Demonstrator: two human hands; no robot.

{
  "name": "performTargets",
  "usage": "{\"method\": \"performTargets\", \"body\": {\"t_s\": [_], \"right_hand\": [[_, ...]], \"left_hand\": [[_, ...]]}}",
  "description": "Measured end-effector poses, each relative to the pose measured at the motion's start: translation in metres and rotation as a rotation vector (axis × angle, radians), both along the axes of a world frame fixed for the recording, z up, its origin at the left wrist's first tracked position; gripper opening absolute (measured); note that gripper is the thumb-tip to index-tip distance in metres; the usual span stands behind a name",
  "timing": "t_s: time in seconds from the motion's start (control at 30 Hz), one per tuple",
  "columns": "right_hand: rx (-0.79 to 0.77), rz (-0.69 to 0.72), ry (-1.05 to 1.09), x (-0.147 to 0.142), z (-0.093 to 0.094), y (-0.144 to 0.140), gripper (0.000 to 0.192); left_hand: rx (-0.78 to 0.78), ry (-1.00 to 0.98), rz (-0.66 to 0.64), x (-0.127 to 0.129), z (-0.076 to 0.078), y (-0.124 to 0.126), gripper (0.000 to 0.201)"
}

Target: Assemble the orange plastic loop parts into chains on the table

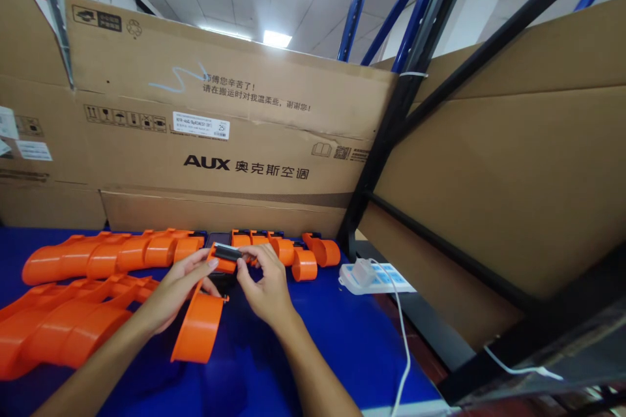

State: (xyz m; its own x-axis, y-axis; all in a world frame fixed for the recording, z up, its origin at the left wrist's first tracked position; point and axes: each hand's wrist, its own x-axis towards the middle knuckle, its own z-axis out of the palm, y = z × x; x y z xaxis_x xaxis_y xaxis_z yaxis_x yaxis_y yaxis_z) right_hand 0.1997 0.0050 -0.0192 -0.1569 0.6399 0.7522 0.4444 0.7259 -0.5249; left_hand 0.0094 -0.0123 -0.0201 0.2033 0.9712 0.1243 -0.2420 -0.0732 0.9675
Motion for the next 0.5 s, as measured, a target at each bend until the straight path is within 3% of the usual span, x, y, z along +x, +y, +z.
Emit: {"method": "performTargets", "body": {"t_s": [0.27,0.5], "right_hand": [[0.032,0.108,-0.075,0.0017,0.0063,-0.0055,0.023],[-0.032,0.146,-0.017,0.0033,0.0034,-0.0034,0.028]], "left_hand": [[0.014,0.007,-0.007,0.0002,-0.003,0.0021,0.048],[0.002,-0.041,-0.009,0.0014,-0.0027,0.0013,0.048]]}}
